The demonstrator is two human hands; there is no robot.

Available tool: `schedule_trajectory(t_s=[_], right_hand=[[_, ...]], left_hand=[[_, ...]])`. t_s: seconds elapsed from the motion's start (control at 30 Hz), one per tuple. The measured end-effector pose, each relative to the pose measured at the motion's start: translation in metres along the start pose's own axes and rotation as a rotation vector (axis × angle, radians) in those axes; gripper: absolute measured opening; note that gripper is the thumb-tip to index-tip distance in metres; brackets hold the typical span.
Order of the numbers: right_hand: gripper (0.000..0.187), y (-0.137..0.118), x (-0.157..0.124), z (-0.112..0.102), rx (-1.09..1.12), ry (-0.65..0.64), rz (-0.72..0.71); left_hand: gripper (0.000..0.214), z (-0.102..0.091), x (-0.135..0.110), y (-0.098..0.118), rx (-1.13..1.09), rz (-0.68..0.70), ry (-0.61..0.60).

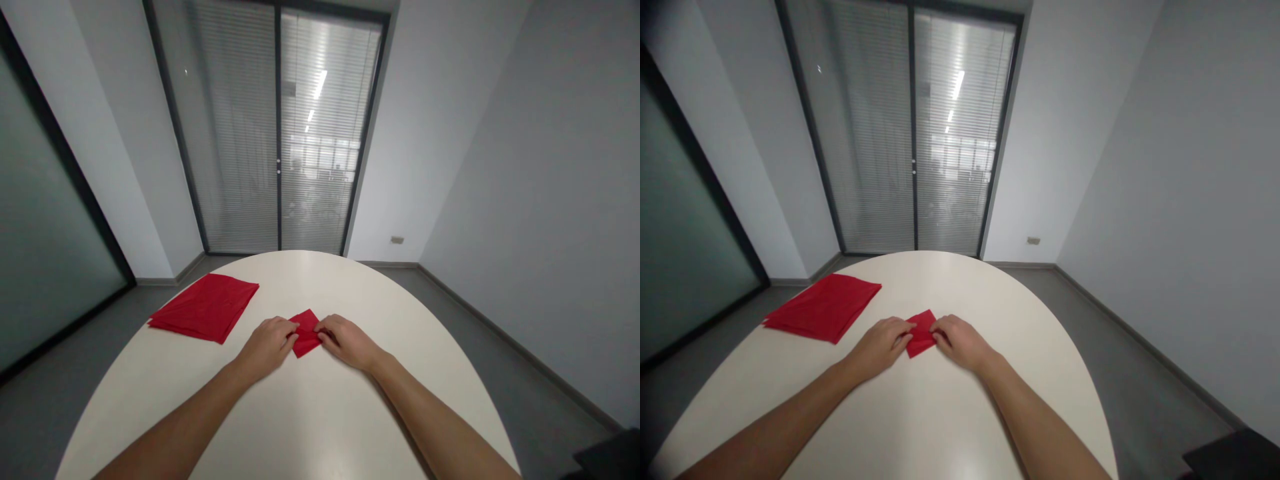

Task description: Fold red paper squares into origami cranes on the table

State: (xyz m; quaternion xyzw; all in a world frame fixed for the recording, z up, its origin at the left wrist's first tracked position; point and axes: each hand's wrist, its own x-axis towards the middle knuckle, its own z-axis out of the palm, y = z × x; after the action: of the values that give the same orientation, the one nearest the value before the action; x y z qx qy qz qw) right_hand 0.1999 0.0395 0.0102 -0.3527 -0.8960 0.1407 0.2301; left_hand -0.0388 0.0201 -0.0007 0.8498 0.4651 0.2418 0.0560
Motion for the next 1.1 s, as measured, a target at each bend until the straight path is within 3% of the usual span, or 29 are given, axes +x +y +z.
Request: schedule_trajectory(t_s=[0.3,0.53,0.7,0.93,1.1], right_hand=[[0.02,0.003,0.002,0.006,-0.014,0.029,-0.019],[0.025,0.011,0.001,0.002,-0.066,0.012,-0.054],[0.029,-0.001,0.001,0.0,-0.138,-0.015,-0.088],[0.069,-0.015,-0.004,0.003,-0.08,-0.271,-0.029],[0.078,-0.013,-0.003,0.005,-0.045,-0.284,0.015]], left_hand=[[0.04,0.01,-0.001,-0.009,-0.068,-0.027,0.034],[0.031,0.011,0.004,-0.005,-0.023,0.038,0.028],[0.03,0.014,0.006,-0.007,0.004,0.034,0.018],[0.034,0.015,0.009,-0.007,0.066,0.017,0.035],[0.048,0.015,0.008,0.0,0.076,0.119,-0.013]])
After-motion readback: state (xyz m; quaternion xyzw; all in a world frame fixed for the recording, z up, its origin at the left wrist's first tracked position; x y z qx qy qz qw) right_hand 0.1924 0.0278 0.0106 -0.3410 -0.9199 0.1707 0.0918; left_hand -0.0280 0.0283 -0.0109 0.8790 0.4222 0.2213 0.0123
